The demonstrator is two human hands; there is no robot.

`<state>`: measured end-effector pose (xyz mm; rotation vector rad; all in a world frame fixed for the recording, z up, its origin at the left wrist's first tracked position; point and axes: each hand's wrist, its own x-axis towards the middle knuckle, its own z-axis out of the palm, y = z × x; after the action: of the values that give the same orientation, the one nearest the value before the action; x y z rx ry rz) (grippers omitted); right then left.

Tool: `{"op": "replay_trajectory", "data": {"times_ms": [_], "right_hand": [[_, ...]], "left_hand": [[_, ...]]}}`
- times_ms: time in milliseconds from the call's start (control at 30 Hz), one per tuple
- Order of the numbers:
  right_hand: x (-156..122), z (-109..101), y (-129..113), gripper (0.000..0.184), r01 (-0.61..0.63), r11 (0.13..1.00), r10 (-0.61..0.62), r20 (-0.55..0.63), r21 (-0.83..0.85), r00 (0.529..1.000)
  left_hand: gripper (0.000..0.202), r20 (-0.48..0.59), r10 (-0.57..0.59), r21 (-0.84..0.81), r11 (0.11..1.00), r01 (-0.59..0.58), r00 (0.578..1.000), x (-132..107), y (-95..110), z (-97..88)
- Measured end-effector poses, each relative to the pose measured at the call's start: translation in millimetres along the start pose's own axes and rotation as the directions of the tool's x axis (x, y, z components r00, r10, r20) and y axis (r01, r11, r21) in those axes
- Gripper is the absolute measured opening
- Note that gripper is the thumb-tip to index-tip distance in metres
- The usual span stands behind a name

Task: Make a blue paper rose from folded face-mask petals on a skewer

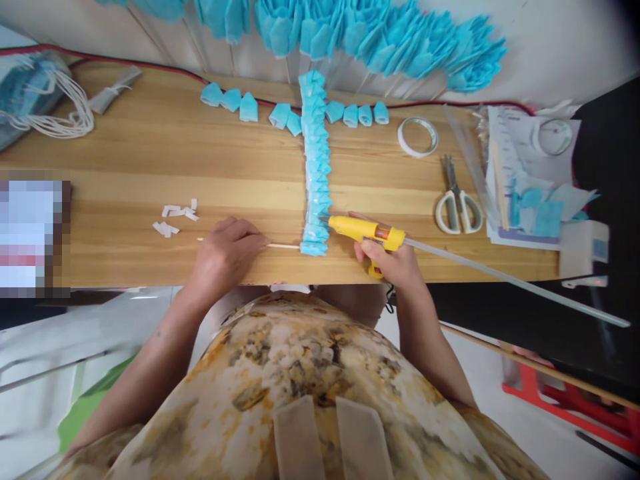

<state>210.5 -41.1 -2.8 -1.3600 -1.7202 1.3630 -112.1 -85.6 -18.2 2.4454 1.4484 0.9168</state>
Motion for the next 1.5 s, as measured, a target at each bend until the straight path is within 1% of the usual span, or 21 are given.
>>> {"op": "replay_trajectory", "data": {"times_ms": [267,500,633,733,800,867,933,1000,1033,1100,1200,1300,1500], "right_hand": [[1.0,-1.0,2.6,0.029,-0.003,1.000,0.003,0.010,-0.016,1.000],[1.1,-0.7,0.8,0.028,-0.018,1.000,0.018,-0.008,-0.025,1.000],[-0.5,0.0,-6.0,0.029,-0.014,0.993,0.013,-0.011,-0.114,1.000],[-3.4,-2.2,-16.5,0.029,0.035,0.981,-0.038,-0.010,-0.193,0.999],[-6.3,-8.0,-22.9,0.035,0.072,0.965,-0.077,-0.007,-0.251,0.997],[-9.3,-16.8,-26.1,0.033,0.096,0.956,-0.101,-0.002,-0.278,0.995],[-11.0,-25.5,-25.1,0.025,0.121,0.970,-0.122,0.006,-0.211,0.992],[-9.9,-30.1,-21.1,0.029,0.143,0.986,-0.143,0.010,-0.083,0.990],[-8.0,-30.1,-18.7,0.033,0.143,0.989,-0.143,-0.003,-0.029,0.990],[-2.0,-25.2,-14.1,0.038,0.118,0.993,-0.116,-0.055,0.026,0.992],[8.5,-11.6,-8.7,0.042,0.062,0.996,-0.053,-0.125,0.064,0.991],[14.5,-1.0,-5.1,0.046,0.033,0.997,-0.023,-0.126,0.076,0.992],[13.5,0.1,-1.2,0.049,-0.019,1.000,0.019,-0.098,0.006,0.995]], "left_hand": [[0.021,-0.005,0.024,0.003,1.000,-0.024,1.000,0.0,-1.4,0.9],[0.022,-0.014,-0.007,-0.028,1.000,0.006,1.000,-1.9,-2.5,2.9],[0.023,-0.006,-0.032,-0.052,0.998,0.032,0.999,-1.6,-2.1,3.0],[0.022,-0.002,-0.021,-0.046,0.999,0.020,1.000,-1.5,-2.9,3.1],[0.022,-0.006,-0.007,-0.032,0.999,0.007,1.000,-1.5,-3.6,3.2],[0.021,-0.002,-0.001,-0.026,1.000,0.001,1.000,-1.5,-3.9,3.1],[0.021,0.003,-0.002,-0.028,1.000,0.002,1.000,-1.4,-3.9,2.9],[0.023,0.013,-0.014,-0.035,0.999,0.015,1.000,-1.4,-3.6,2.8],[0.023,0.015,-0.019,-0.037,0.999,0.020,1.000,-1.4,-3.5,2.8],[0.024,0.016,-0.025,-0.036,0.999,0.025,1.000,-1.6,-3.3,3.0],[0.024,0.013,-0.025,-0.028,0.999,0.026,1.000,-2.0,-3.3,3.3],[0.024,0.018,-0.031,-0.035,0.999,0.031,0.999,-2.0,-3.6,3.3],[0.021,0.001,-0.003,-0.020,1.000,0.003,1.000,-0.8,-2.7,2.6]]}}
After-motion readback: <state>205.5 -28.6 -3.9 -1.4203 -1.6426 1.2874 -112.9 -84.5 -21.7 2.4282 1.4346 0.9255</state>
